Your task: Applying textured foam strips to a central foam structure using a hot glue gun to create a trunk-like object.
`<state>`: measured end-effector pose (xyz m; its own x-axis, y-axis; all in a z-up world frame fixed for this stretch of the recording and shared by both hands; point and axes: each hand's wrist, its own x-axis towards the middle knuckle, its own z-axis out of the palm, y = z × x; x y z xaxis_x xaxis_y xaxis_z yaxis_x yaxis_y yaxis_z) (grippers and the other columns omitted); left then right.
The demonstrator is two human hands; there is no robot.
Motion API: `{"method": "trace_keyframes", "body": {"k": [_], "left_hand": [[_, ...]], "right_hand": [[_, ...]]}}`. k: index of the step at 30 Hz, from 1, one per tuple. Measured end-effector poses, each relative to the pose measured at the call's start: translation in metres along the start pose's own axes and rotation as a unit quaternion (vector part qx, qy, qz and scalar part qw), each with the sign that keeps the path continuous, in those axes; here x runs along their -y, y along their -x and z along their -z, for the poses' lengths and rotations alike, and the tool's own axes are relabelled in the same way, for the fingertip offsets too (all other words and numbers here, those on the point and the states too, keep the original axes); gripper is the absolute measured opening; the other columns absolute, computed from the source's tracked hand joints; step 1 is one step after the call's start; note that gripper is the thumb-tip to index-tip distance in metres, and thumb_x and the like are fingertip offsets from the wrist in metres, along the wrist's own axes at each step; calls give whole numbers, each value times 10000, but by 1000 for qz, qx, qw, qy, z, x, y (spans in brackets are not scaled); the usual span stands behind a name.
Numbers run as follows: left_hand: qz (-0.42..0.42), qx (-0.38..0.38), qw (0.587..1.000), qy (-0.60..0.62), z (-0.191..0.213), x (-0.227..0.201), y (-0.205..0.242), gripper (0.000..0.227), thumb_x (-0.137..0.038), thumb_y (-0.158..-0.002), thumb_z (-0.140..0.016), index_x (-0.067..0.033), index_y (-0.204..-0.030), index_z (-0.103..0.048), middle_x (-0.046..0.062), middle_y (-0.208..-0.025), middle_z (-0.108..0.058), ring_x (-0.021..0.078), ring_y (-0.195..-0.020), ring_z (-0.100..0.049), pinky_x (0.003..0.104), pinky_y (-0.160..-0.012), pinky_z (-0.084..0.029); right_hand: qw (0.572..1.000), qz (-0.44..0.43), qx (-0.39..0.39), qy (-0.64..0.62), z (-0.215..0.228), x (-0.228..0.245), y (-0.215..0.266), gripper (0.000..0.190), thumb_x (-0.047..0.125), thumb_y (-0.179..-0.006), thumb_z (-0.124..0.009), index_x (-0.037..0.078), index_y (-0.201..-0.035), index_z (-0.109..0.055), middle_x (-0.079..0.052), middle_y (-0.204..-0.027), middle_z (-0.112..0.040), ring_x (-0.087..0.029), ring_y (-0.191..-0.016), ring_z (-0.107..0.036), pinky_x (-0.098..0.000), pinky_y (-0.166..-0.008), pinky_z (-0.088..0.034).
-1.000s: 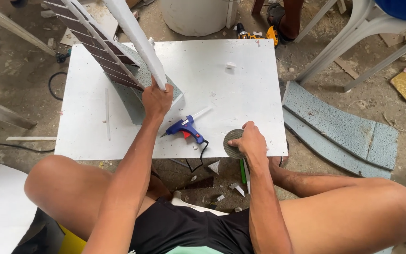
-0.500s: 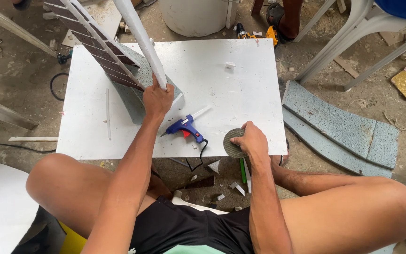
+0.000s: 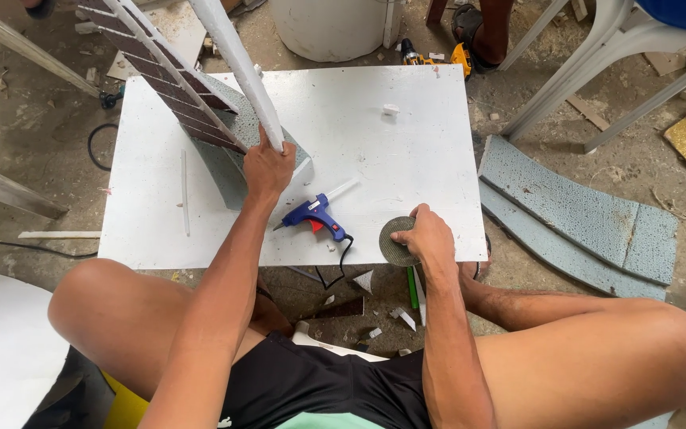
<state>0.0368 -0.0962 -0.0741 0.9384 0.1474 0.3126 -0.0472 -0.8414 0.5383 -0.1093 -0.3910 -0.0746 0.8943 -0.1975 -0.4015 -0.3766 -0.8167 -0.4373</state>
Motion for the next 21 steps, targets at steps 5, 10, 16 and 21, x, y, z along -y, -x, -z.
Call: {"method": "trace_keyframes", "body": {"k": [5, 10, 16, 21], "left_hand": [[-3, 0, 1000, 6, 2, -4, 0, 605, -253, -880, -559, 29, -1406, -463, 270, -671, -658, 429, -624, -698, 502, -507, -553], [0, 9, 1000, 12, -2, 4, 1, 625, -277, -875, -559, 4, -1424, -459, 241, -663, -662, 396, -602, -695, 454, -486, -550], [-5, 14, 1000, 16, 11, -7, 3, 540, -265, -881, -555, 17, -1338, -494, 235, -675, -673, 389, -598, -702, 432, -509, -574], [-13, -4, 1000, 15, 24, -17, 8, 403, -259, -856, -567, 26, -1140, -580, 216, -629, -659, 393, -557, -688, 436, -441, -542]], "right_hand": [[1000, 0, -3, -1, -4, -2, -4, 583, 346, -712, -873, 49, -1132, -598, -213, -1062, -697, -420, -1097, -666, -531, -947, -506], [1000, -4, 3, 3, 0, -1, -1, 585, 354, -714, -871, 54, -1135, -597, -213, -1072, -695, -419, -1106, -662, -530, -953, -504], [1000, -8, 3, 13, -2, -1, -4, 584, 369, -716, -871, 77, -1144, -602, -189, -1079, -697, -395, -1112, -666, -515, -955, -508], [1000, -7, 8, 14, 2, 3, 1, 580, 369, -726, -865, 76, -1151, -600, -189, -1093, -694, -392, -1121, -663, -513, -961, -508]]}}
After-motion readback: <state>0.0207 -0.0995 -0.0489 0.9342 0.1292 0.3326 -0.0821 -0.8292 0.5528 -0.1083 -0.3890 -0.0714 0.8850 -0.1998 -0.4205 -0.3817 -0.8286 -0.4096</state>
